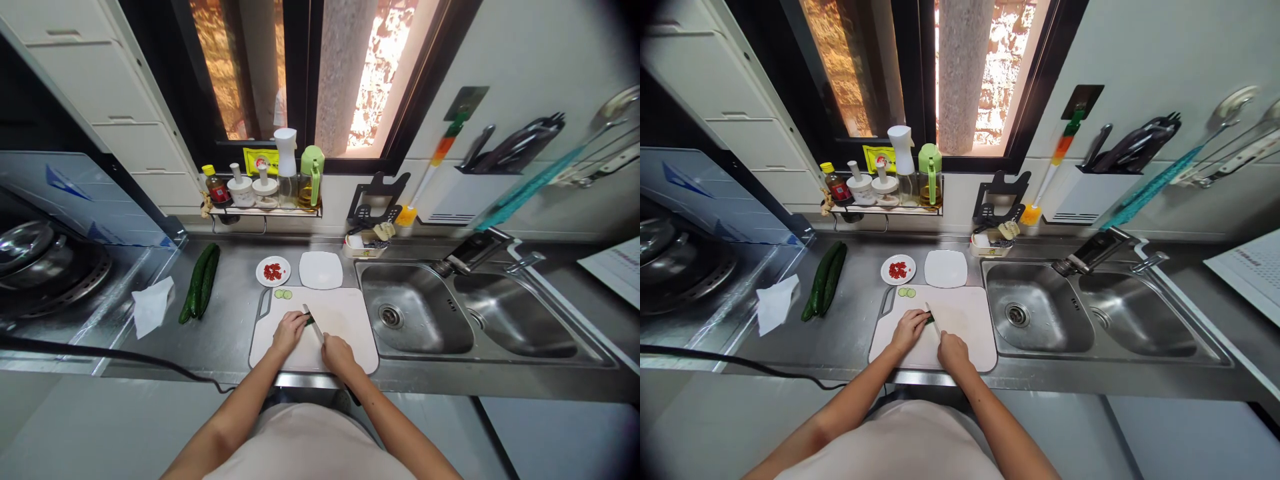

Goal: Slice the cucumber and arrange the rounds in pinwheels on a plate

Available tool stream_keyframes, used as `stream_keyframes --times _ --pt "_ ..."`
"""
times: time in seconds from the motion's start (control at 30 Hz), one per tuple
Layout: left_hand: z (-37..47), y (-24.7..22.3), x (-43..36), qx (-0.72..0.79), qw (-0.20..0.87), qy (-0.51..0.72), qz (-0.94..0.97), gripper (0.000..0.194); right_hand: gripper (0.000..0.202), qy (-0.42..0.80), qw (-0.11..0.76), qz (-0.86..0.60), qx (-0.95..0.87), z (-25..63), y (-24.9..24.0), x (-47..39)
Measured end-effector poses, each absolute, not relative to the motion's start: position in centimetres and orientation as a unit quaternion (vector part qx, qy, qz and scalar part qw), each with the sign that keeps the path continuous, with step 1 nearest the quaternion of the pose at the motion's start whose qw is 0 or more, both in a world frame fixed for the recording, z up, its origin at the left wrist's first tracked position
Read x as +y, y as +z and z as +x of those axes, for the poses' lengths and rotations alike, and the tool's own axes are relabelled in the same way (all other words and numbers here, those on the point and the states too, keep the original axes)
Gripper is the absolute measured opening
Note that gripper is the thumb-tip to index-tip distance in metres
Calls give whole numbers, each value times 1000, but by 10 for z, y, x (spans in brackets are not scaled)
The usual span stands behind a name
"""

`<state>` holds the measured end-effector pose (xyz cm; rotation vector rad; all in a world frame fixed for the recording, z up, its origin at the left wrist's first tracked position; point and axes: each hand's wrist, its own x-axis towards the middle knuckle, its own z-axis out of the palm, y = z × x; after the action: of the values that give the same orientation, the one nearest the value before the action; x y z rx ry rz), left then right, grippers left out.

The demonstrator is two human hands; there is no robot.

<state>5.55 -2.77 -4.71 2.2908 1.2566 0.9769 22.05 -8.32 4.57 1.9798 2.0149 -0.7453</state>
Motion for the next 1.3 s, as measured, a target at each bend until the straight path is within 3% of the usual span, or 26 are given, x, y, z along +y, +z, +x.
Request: stream_keyframes --times 1.3 --pt "56 -51 -26 446 175 347 806 28 32 -253 101 682 678 218 36 -84"
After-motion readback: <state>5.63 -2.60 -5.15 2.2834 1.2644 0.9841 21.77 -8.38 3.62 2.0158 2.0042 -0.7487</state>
